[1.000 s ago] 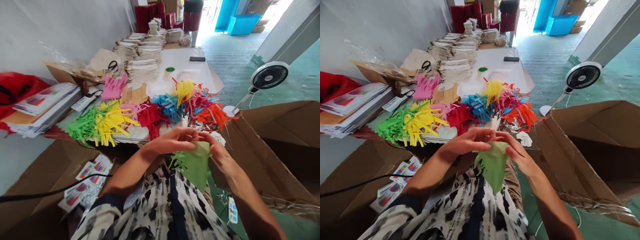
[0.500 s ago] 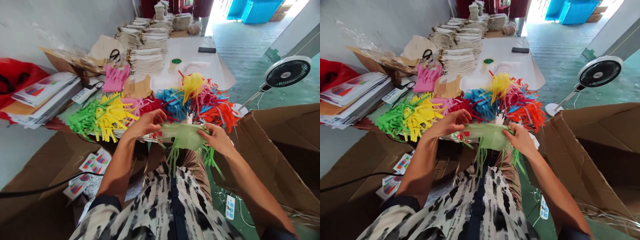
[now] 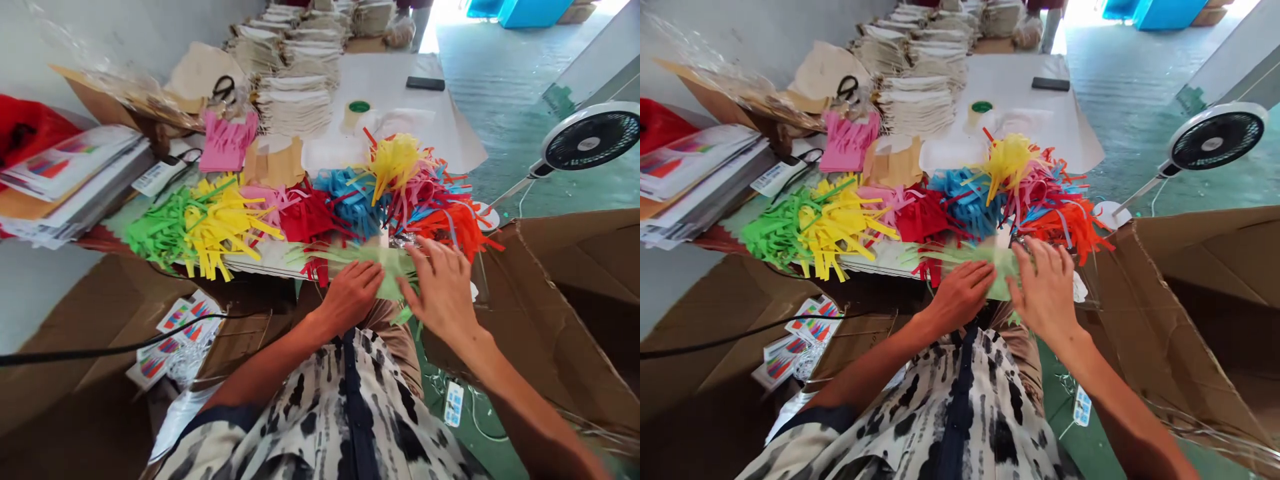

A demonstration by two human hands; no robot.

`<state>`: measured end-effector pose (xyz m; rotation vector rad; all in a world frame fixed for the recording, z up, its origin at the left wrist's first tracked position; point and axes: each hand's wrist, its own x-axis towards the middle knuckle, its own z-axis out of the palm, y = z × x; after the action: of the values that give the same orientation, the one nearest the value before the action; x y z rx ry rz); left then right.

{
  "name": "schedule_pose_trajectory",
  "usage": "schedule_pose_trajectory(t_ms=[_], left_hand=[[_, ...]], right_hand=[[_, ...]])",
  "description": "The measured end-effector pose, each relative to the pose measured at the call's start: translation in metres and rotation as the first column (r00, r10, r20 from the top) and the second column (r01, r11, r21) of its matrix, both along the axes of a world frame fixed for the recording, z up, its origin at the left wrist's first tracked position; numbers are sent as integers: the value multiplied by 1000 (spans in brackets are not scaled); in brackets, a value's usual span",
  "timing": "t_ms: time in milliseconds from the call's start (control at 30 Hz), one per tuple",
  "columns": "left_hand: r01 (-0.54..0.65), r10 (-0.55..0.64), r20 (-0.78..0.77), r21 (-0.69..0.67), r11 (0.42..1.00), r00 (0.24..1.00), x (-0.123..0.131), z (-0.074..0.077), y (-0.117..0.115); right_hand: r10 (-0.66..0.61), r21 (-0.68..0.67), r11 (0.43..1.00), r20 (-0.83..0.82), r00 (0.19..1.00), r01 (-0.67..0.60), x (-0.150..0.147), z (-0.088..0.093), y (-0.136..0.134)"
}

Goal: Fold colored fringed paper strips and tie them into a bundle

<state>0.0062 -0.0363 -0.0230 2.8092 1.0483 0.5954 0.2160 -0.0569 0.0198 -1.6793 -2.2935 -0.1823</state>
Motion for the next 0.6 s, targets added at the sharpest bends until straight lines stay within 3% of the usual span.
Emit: schedule_pose_trajectory(t_ms=[67, 133, 233, 367, 600], left_hand=[[1, -1, 5, 14, 1000, 1000, -4, 2, -1], [5, -5, 10, -4, 1000, 1000, -10, 9, -1], [6, -2, 35, -106, 994, 999, -19, 20, 3], [-18, 36, 60, -282, 959, 998, -27, 30, 17], [-76, 78, -10, -393, 917, 997, -19, 41, 40]], right_hand=[[167, -37, 985, -8, 986, -168, -1, -6, -16], [221, -97, 970, -29, 975, -222, 0, -15, -25], [171, -135, 974, -86, 982, -181, 8, -23, -24], [95, -182, 976, -139, 986, -120, 10, -20, -12], [-111, -128, 988, -236, 965, 83, -10, -18, -5]])
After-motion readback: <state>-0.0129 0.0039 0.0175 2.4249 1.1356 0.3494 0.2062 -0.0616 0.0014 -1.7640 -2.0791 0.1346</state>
